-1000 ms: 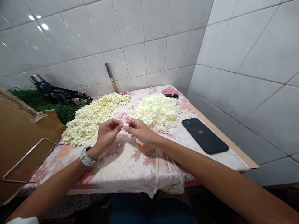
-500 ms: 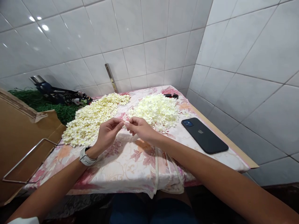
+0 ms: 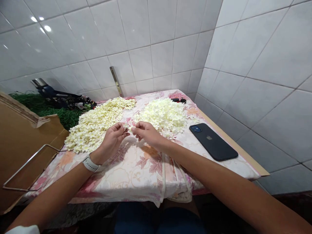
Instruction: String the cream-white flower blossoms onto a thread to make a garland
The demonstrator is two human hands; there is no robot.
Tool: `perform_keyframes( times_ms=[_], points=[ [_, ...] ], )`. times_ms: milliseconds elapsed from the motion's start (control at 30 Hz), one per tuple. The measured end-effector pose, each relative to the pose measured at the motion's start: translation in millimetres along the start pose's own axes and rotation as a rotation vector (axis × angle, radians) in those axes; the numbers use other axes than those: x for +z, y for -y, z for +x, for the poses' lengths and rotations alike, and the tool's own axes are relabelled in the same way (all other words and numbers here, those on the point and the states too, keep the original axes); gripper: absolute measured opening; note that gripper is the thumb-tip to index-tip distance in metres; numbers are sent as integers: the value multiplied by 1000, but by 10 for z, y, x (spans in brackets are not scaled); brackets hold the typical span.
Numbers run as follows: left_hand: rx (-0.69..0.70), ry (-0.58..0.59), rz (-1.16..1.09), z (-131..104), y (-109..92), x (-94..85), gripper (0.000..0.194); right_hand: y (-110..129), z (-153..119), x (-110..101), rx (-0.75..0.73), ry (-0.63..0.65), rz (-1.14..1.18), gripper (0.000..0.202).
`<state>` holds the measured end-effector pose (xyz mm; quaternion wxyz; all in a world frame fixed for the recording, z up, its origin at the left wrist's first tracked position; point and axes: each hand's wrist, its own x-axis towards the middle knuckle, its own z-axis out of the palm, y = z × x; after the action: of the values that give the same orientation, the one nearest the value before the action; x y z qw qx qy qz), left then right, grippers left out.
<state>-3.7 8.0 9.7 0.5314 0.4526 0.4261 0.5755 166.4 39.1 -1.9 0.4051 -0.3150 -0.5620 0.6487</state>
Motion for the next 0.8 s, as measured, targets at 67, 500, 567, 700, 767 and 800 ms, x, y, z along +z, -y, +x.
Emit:
perform_keyframes(
  times_ms=[67, 500, 567, 700, 767, 800],
  points=[
    [-19, 1, -38, -11, -8, 8, 35, 18, -12, 11, 5, 5, 24, 36],
    [-98, 16, -163, 32, -42, -42, 41, 42, 4, -3, 48, -75, 20, 24],
    [-122, -3, -178, 32, -47, -42, 41, 74, -5, -17, 30, -93, 25, 23],
    [-123, -40, -189, 39, -66, -33, 42, 103, -7, -50, -1, -132, 43, 22],
    [-135, -43, -186, 46, -84, -25, 40, 97, 4, -60, -14, -146, 53, 23],
    [-141, -45, -182, 49, -94, -22, 38, 93, 9, -62, -17, -148, 55, 23]
  ],
)
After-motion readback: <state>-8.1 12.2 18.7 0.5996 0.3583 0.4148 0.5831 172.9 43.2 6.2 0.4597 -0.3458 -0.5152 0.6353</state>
